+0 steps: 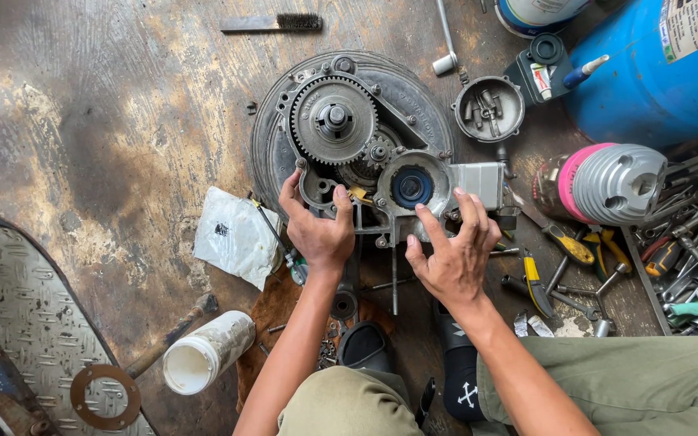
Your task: The person sits on the floor and uses a screwdriver to work on a disassembled engine block. They manipulate internal components, including gears and a blue seal, while surrounded by various tools and engine parts.
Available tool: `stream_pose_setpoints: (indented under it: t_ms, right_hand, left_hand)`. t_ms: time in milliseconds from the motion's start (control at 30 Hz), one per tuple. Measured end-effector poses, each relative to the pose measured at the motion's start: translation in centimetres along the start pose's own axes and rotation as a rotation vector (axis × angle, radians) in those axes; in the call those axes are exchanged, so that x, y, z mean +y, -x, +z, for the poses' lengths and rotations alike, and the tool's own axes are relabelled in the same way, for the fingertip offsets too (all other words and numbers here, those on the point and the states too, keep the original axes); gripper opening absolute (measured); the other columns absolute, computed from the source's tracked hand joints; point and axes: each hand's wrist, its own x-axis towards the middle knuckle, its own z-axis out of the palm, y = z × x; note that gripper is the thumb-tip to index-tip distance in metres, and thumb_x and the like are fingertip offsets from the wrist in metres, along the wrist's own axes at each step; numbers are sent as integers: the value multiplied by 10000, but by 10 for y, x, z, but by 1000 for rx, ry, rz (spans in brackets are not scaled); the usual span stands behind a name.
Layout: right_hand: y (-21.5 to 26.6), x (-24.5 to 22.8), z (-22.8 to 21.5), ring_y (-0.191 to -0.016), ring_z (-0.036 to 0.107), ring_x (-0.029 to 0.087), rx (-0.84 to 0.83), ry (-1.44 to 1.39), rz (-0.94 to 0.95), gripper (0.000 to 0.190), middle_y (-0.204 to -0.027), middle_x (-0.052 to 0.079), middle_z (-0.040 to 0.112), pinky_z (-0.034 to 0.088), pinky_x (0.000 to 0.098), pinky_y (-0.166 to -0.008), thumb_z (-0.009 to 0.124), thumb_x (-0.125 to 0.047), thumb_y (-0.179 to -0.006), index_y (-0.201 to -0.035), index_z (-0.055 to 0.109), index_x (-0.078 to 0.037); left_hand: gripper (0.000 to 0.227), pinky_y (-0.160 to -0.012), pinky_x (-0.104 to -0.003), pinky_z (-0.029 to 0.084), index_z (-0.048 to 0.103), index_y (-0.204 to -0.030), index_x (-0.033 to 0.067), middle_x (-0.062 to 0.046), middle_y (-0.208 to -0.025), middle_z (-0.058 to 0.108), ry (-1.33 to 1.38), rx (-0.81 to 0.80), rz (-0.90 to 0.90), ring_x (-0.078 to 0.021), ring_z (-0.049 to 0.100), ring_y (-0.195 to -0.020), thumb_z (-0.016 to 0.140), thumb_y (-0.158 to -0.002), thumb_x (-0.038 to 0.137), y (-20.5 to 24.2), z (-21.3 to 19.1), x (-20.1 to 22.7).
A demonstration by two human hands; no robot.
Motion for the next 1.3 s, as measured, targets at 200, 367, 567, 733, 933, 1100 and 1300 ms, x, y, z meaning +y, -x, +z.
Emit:
stream_pose_setpoints:
  t_ms: [200,367,567,733,933,1100,1300]
  right_hand:
    - [3,6,10,-1374,382,389,57,41,-58,443,-1393,164,471,313,529,-981,445,-496,-975,-1195,728,-235]
    - [7,8,6,-1369,380,347,41,-29,-28,483,-1405,145,440,303,486,-989,396,-510,-988,-1200,709,-210]
    - [4,1,-4,-1383,400,349,27,-49,4,464,-1440,132,423,290,461,-1005,419,-458,-982,-1261,680,-194]
    - [4,3,2,-1400,363,354,28,-9,-10,453,-1432,138,428,286,473,-998,448,-468,-948,-1231,703,-223]
    - [9,3,-1,-1395,372,388,23,70,-55,453,-1415,173,449,310,522,-977,464,-448,-947,-1272,689,-229]
    - [9,18,-4,-1378,409,338,-34,-187,61,507,-1498,151,374,306,461,-1012,426,-456,-966,-1369,621,-218]
    - [1,1,-7,-1420,353,386,-10,-29,-30,448,-1483,163,397,281,486,-1033,465,-435,-936,-1282,690,-261]
  left_hand:
    - [683,-905,-510,560,485,-1364,91,-206,-1228,715,-11,-5,-9,-412,699,-1101,755,-829,418,0,0,4]
    - [674,-891,-549,552,486,-1375,130,-201,-1217,719,-19,0,-30,-437,700,-1081,726,-850,477,0,-3,9]
    - [669,-878,-598,542,463,-1403,175,-201,-1228,713,-31,-19,-62,-463,691,-1077,702,-877,512,0,-4,11]
    - [670,-869,-550,554,484,-1363,139,-210,-1190,727,-20,7,-28,-436,707,-1059,742,-838,465,-2,1,6]
    - [682,-882,-541,556,486,-1373,146,-193,-1215,724,-16,17,-14,-420,706,-1078,737,-845,497,5,-1,4]
    - [697,-864,-521,562,492,-1377,154,-171,-1191,735,-31,41,-24,-411,717,-1043,748,-823,491,-1,3,5]
    - [687,-837,-529,565,487,-1377,155,-178,-1180,739,-40,34,-25,-420,723,-1010,723,-846,521,-1,0,6]
